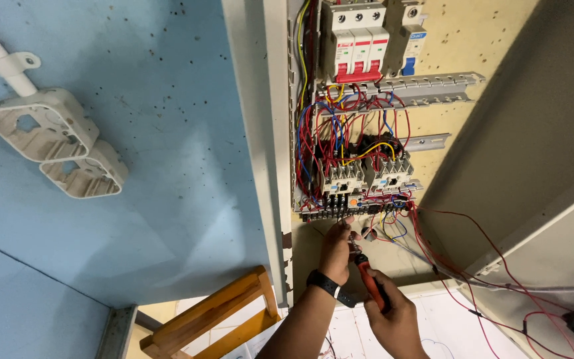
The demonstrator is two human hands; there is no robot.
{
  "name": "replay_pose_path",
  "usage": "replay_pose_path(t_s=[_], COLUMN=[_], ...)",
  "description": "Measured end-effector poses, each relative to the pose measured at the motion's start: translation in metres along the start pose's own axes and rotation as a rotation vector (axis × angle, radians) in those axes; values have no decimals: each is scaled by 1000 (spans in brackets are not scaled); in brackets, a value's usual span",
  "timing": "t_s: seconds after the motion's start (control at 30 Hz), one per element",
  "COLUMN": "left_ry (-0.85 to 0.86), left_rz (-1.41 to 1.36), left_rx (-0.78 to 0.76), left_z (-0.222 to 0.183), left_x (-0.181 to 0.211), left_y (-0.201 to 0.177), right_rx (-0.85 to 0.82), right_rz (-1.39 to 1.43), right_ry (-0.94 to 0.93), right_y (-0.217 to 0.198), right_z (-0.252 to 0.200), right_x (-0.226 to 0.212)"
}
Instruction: Wiring and assembling components within an electrical control panel, including stripping wires and tightening terminal screws.
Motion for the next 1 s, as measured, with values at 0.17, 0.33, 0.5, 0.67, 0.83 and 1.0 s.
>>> replay_pose_path(t_s=[0.17,0.33,0.5,0.67,0.83,1.0], left_ry=[9,32,65,73,110,105], left_rz=[9,57,92,77,87,79], left_rx=[-1,-8,-4,-33,-48,-30], left_z=[4,-9,-4,2,3,5], left_x=[0,9,5,-1,-1,0], left_y=[-1,0,-3,-5,-5,-4], right_rx=[17,16,43,39,72,91], right_rz=[-9,58,846,1083,950,896], right_ry=[-18,-19,647,781,651,643], right_y=[1,5,24,37,41,37], right_z=[2,1,-4,-11,-14,-13], right_x=[14,11,13,20,16,15])
Point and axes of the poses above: each hand's wrist, its own z-axis towards the middle knuckle, its own y-axis out of the palm, x = y × z, the point moved 7 cm from there along z, towards the middle knuckle, and after that the axes turned 4 degrees about -y, right-handed, at the moved point
